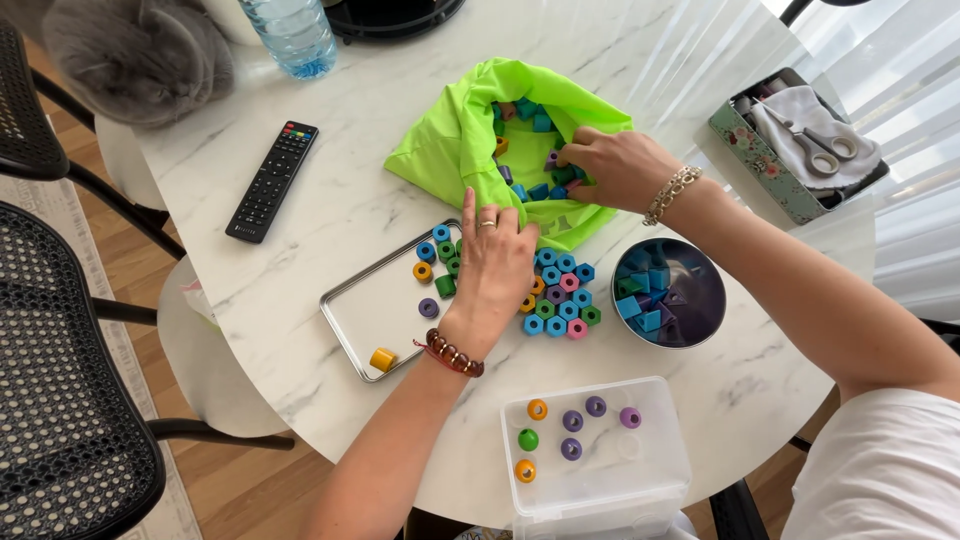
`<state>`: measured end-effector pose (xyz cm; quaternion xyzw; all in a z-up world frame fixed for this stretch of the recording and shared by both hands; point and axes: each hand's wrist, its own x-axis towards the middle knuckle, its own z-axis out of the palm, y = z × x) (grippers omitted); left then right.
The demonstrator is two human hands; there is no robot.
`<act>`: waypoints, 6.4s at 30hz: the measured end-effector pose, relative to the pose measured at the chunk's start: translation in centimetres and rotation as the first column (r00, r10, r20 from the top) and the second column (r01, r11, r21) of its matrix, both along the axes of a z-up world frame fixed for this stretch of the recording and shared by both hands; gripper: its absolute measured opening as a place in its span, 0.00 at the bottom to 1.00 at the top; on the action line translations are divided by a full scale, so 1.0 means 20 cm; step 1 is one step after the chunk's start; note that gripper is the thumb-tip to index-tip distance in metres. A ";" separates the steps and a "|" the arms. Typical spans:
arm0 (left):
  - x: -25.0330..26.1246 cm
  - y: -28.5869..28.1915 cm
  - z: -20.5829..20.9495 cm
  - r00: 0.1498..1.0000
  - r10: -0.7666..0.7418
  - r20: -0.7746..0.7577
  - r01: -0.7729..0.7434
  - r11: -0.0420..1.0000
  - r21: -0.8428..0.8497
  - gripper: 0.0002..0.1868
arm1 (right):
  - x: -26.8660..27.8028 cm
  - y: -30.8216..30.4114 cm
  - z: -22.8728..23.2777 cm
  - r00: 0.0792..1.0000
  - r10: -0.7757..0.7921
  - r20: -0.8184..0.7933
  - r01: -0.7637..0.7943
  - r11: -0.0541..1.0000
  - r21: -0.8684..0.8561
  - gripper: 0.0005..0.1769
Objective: Sort colorful blocks and rings into different groups or containers on a table.
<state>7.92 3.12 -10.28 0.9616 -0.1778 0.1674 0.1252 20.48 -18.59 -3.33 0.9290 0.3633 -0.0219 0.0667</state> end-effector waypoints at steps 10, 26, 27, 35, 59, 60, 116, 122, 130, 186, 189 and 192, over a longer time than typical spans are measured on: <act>0.02 0.01 -0.06 0.998 0.021 0.055 -0.018 0.998 -0.052 0.10 | 0.13 0.05 -0.15 0.996 0.007 -0.085 -0.015 0.995 -0.099 0.21; -0.13 0.13 0.32 0.994 -0.045 0.098 0.081 0.912 -0.402 0.11 | -0.36 0.09 0.31 0.980 0.158 0.123 -0.200 0.823 0.532 0.15; -0.14 0.14 0.33 0.992 -0.046 0.116 0.092 0.899 -0.428 0.10 | -0.44 0.09 0.36 0.995 0.103 -0.010 -0.079 0.824 0.562 0.15; -0.17 0.16 0.30 0.987 -0.041 0.158 0.118 0.851 -0.512 0.02 | -0.91 -0.02 0.45 0.887 0.221 -0.406 0.116 0.743 0.659 0.09; -0.34 -0.04 0.14 0.996 -0.084 0.008 0.084 0.988 -0.132 0.15 | -0.32 0.91 0.11 0.762 0.559 -0.326 -0.378 0.794 0.477 0.14; -0.33 -0.02 0.14 0.996 -0.080 0.048 0.087 0.983 -0.159 0.16 | -0.28 0.96 0.01 0.800 0.548 -0.245 -0.443 0.815 0.375 0.14; -0.17 0.13 0.14 0.997 -0.059 0.040 0.062 0.996 -0.061 0.12 | -0.72 -0.20 0.37 0.968 0.065 -0.244 0.122 0.725 0.678 0.20; -0.16 0.16 0.15 0.993 -0.053 0.105 0.067 0.989 -0.133 0.15 | -0.84 -0.33 0.37 0.961 0.064 -0.268 0.131 0.750 0.648 0.13; -0.17 0.15 0.16 0.998 -0.024 0.056 0.033 0.987 -0.156 0.15 | -0.88 -0.42 0.36 0.960 0.019 -0.279 0.148 0.814 0.562 0.20; -0.15 0.08 0.05 0.989 -0.115 0.098 0.120 0.992 -0.050 0.22 | -0.22 0.00 0.30 0.994 0.091 -0.053 -0.052 0.860 0.508 0.15; -0.15 0.08 0.04 0.989 -0.097 0.113 0.105 0.992 -0.068 0.21 | -0.06 0.01 0.11 0.997 0.074 -0.007 -0.071 0.978 0.197 0.09; -0.15 0.08 0.06 0.991 -0.092 0.096 0.102 0.989 -0.104 0.21 | 0.00 -0.02 0.04 0.985 0.087 0.147 -0.079 0.995 -0.062 0.15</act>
